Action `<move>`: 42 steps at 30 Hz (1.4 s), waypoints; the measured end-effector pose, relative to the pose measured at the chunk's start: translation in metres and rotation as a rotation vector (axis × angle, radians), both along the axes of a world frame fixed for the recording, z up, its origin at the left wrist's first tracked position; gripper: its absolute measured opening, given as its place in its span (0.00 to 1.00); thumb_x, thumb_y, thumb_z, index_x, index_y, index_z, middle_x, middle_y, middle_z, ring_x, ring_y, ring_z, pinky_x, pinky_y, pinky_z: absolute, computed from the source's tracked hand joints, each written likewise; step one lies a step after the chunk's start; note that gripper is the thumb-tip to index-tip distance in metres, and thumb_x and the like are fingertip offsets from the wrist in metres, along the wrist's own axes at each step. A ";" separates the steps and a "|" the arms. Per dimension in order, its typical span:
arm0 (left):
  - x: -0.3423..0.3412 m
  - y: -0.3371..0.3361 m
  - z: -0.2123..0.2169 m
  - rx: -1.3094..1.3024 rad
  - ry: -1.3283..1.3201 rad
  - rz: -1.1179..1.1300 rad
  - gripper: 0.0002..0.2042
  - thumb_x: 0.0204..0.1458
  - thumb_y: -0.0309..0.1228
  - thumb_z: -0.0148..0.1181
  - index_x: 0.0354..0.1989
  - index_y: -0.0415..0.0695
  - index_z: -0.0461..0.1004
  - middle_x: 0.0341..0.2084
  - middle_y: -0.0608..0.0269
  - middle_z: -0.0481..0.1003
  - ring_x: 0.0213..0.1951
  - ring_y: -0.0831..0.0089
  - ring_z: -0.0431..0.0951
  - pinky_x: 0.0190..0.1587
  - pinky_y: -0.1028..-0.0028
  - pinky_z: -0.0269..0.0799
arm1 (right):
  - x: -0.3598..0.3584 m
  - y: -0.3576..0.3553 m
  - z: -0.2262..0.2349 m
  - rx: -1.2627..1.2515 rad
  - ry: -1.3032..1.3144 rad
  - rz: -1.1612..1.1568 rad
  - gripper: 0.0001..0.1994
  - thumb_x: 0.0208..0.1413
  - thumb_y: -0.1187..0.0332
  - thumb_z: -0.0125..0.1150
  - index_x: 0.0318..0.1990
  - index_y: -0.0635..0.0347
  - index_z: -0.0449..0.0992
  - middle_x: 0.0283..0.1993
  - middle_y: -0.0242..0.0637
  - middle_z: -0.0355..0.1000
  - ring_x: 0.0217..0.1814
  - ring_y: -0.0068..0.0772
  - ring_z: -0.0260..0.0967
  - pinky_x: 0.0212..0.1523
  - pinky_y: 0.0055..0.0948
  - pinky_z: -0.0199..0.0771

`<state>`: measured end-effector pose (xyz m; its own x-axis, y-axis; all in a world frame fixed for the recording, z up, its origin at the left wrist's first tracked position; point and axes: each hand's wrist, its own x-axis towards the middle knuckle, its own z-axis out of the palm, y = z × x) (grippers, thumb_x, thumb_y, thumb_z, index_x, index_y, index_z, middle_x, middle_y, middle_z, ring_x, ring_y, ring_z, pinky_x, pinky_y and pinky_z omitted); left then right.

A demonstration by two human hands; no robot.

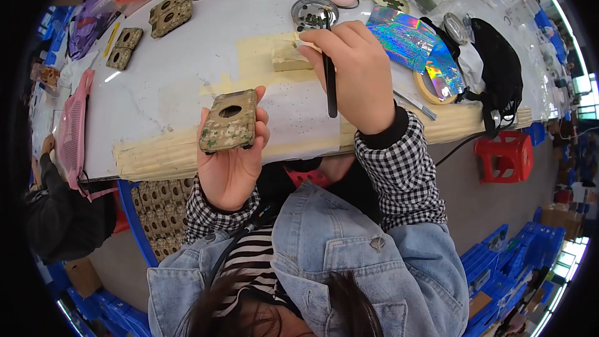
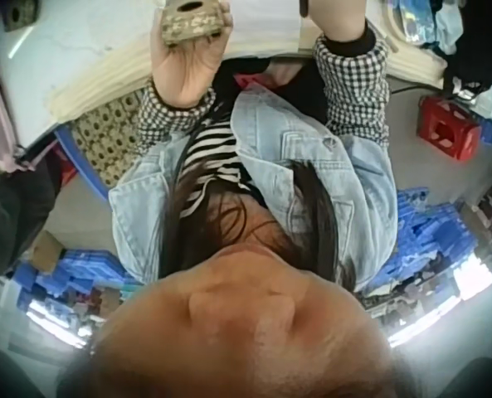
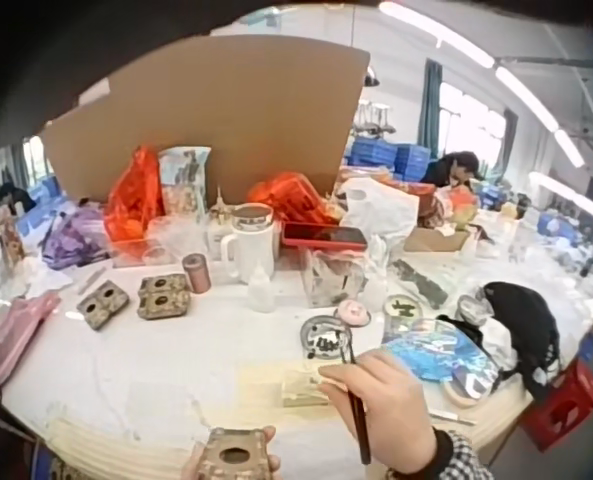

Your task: Painting camouflage details on a model tank hull using a fine brush.

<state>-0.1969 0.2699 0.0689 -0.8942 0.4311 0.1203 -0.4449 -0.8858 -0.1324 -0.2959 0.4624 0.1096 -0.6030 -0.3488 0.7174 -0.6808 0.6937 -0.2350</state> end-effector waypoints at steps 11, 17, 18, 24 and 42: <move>-0.001 0.002 -0.002 -0.007 -0.013 -0.032 0.30 0.63 0.48 0.32 0.65 0.37 0.45 0.53 0.43 0.64 0.56 0.52 0.67 0.57 0.60 0.69 | -0.008 -0.009 0.000 0.043 0.022 -0.002 0.07 0.42 0.70 0.67 0.28 0.58 0.76 0.23 0.35 0.68 0.31 0.38 0.66 0.31 0.33 0.67; 0.000 0.004 -0.004 -0.042 -0.008 -0.018 0.30 0.63 0.49 0.32 0.65 0.38 0.45 0.53 0.43 0.64 0.55 0.52 0.67 0.57 0.60 0.69 | 0.014 -0.008 0.025 -0.167 -0.018 0.035 0.07 0.43 0.75 0.67 0.32 0.61 0.77 0.25 0.36 0.71 0.29 0.34 0.67 0.30 0.29 0.66; 0.001 0.005 -0.003 -0.031 -0.012 -0.010 0.31 0.63 0.49 0.33 0.65 0.36 0.44 0.53 0.41 0.63 0.55 0.51 0.68 0.57 0.60 0.69 | 0.026 -0.012 0.030 -0.293 -0.074 0.068 0.07 0.44 0.76 0.66 0.33 0.62 0.77 0.26 0.36 0.71 0.29 0.33 0.67 0.30 0.29 0.66; 0.001 0.010 0.005 -0.091 -0.024 -0.002 0.29 0.63 0.49 0.31 0.64 0.40 0.49 0.52 0.47 0.66 0.54 0.55 0.69 0.54 0.62 0.72 | 0.058 -0.021 0.030 -0.547 -0.435 0.463 0.08 0.48 0.78 0.63 0.38 0.64 0.76 0.30 0.37 0.72 0.29 0.26 0.66 0.32 0.22 0.65; 0.004 0.008 0.003 -0.146 -0.045 0.000 0.27 0.63 0.49 0.30 0.63 0.40 0.52 0.52 0.51 0.67 0.52 0.60 0.72 0.52 0.64 0.75 | 0.061 -0.032 0.023 -0.536 -0.510 0.459 0.06 0.49 0.78 0.63 0.35 0.65 0.75 0.28 0.36 0.70 0.27 0.25 0.65 0.30 0.21 0.65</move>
